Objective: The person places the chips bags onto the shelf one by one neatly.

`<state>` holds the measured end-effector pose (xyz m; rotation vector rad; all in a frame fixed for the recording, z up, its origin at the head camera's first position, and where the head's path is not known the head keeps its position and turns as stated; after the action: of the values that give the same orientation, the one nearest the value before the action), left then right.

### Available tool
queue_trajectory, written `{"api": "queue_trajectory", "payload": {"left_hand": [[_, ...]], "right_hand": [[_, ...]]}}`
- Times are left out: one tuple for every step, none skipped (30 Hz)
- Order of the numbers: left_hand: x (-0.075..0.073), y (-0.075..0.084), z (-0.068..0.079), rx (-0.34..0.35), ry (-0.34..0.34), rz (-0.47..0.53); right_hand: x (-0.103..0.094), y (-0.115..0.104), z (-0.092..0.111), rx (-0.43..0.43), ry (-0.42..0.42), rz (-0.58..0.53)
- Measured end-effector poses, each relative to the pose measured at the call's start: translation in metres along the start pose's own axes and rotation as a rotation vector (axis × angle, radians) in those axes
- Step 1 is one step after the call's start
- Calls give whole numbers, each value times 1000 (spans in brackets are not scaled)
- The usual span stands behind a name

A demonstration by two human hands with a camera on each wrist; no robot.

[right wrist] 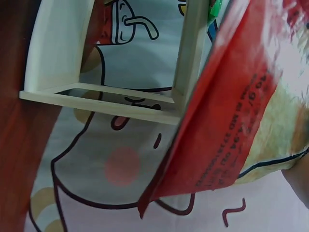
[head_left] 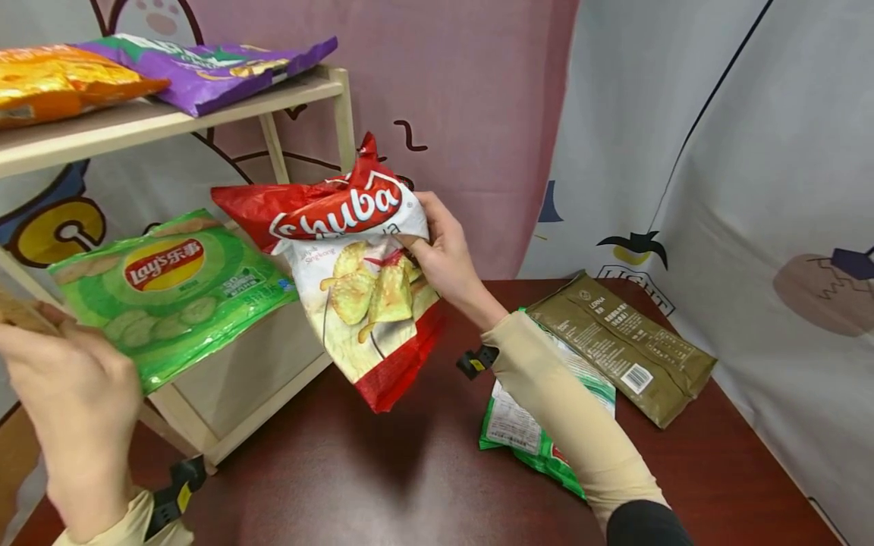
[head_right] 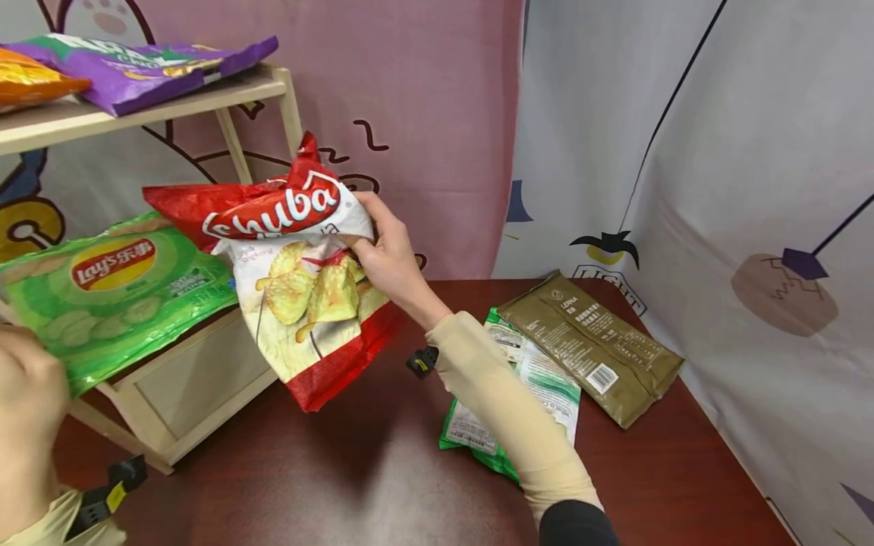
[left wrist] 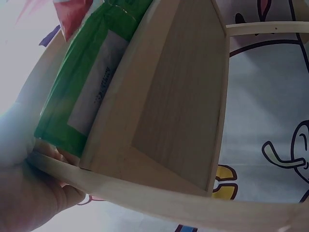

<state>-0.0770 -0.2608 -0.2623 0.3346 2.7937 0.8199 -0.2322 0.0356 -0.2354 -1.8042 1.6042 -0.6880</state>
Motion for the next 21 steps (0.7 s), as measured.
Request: {"api": "queue_trajectory", "payload": {"left_hand": [[0,1,0,-5,3,3],[0,1,0,-9,3,2],[-1,2,0,-14,3,5],[-1,3,0,-18,4,5],[-1,3,0,-22,2,2],[-1,3,0,-24,2,2],[-1,3,0,-26,-1,3],[-1,3,0,-27,2,10],[-1,3,0,-26,6,14],[-1,2,0,-21,7,16],[-1,1,0,-16,6,16],[0,1,0,-11,8,18],[0,0,0,-6,8,18],[0,-1,0,0,7,17],[-1,-2,1,0,2,9],[-1,-2,1,-2,-1,3],[-1,-3,1,-3,-2,1],[-1,-3,1,-9,-4,-1],[-1,-3,1,-11,-5,-3],[-1,-3,1,-14,-2,0],[0,-3,1,-17,1,2]], "right_hand": [[4,-1,-3,-7,-15,6],[8,-2,-6,-10,-31,12],[12,-3,-9,-14,-47,21],[16,-4,-11,-16,-59,37],[20,-4,-14,-15,-70,57],[24,-4,-16,-16,-78,78],[28,-4,-18,-10,-87,93],[31,-4,-20,-4,-94,106],[35,-3,-23,2,-98,118],[38,-2,-25,9,-99,128],[42,-2,-27,20,-98,125],[45,-1,-30,28,-96,117],[49,0,-31,38,-94,103],[52,1,-34,47,-87,98],[56,1,-35,52,-79,91],[59,2,-37,60,-71,81],[63,3,-38,62,-63,67],[66,3,-39,59,-58,59],[69,3,-40,55,-54,53],[71,4,-42,61,-50,52],[74,4,-43,63,-52,45]]}}
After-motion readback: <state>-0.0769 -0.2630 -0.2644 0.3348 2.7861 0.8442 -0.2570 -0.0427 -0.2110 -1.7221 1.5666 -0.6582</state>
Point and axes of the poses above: each hand's wrist, its own z-axis away from the middle knuckle, its own x-axis out of the palm, y = z × x, the point moved 2 cm from there along -z, towards the middle knuckle, and after that the axes turned 9 degrees about y, right-handed, at the moved point
